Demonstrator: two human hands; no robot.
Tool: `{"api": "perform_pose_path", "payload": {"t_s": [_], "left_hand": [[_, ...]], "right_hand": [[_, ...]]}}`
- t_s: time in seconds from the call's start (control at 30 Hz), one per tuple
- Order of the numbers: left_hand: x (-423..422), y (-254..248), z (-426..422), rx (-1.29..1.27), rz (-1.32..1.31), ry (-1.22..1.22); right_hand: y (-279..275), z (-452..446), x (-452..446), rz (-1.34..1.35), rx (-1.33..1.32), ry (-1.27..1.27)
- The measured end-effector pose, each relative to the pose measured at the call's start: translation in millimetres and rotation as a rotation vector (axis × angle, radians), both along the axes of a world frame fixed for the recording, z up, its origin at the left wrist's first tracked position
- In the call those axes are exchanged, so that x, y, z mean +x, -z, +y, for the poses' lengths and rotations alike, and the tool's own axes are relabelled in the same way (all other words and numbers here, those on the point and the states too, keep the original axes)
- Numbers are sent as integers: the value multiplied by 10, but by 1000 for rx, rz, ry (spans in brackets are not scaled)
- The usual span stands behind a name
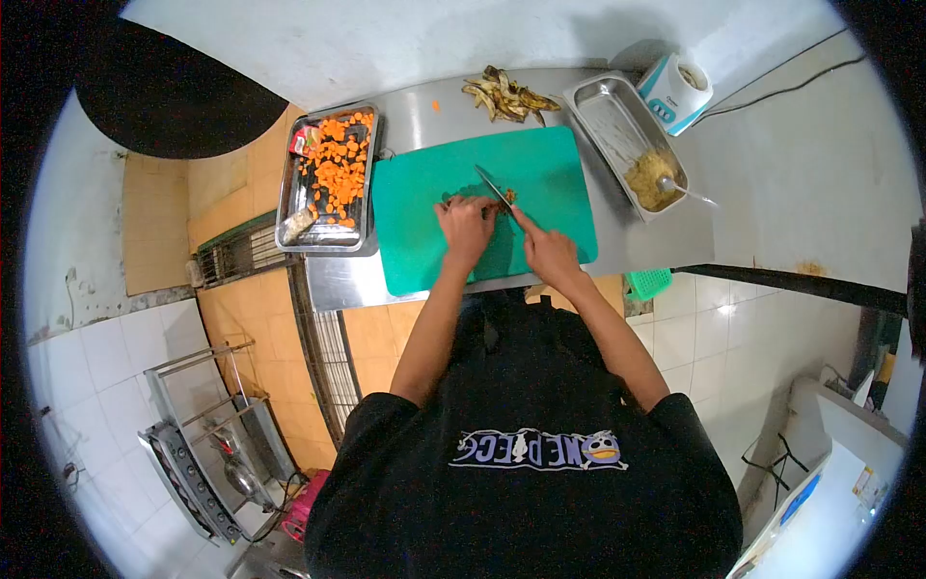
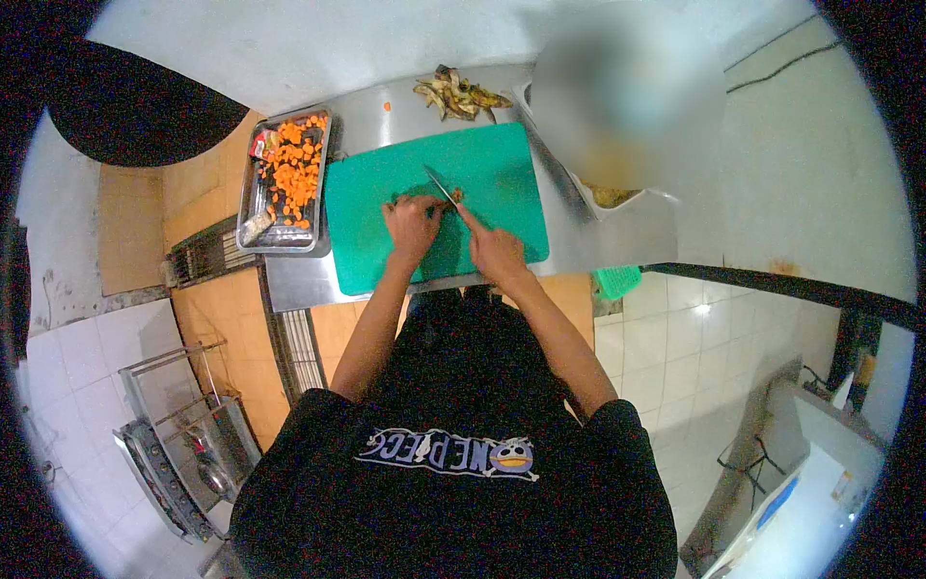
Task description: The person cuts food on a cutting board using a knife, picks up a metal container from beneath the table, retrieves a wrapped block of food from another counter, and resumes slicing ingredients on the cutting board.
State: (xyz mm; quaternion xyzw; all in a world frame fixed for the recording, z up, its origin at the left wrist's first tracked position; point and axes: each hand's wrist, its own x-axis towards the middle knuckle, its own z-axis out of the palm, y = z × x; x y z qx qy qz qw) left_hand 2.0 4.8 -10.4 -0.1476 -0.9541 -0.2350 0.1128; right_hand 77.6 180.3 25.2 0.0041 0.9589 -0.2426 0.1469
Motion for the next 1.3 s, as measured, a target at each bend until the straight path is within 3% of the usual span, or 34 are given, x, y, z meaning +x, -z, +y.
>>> {"api": "perform_pose_path", "payload": {"t_s": [0.7, 0.87, 1.07, 1.3], "left_hand": [[12, 35, -24, -42, -7, -6], [-28, -57, 3, -64, -110, -45], [25, -111, 25, -70, -55, -79], [6, -102, 16, -110, -49, -69]], "right_hand": [[24, -22, 38, -37, 81, -28], [48, 27, 7, 96, 78, -40], [15, -22, 21, -4, 58, -13], [-18, -58, -23, 104, 36, -5]]}}
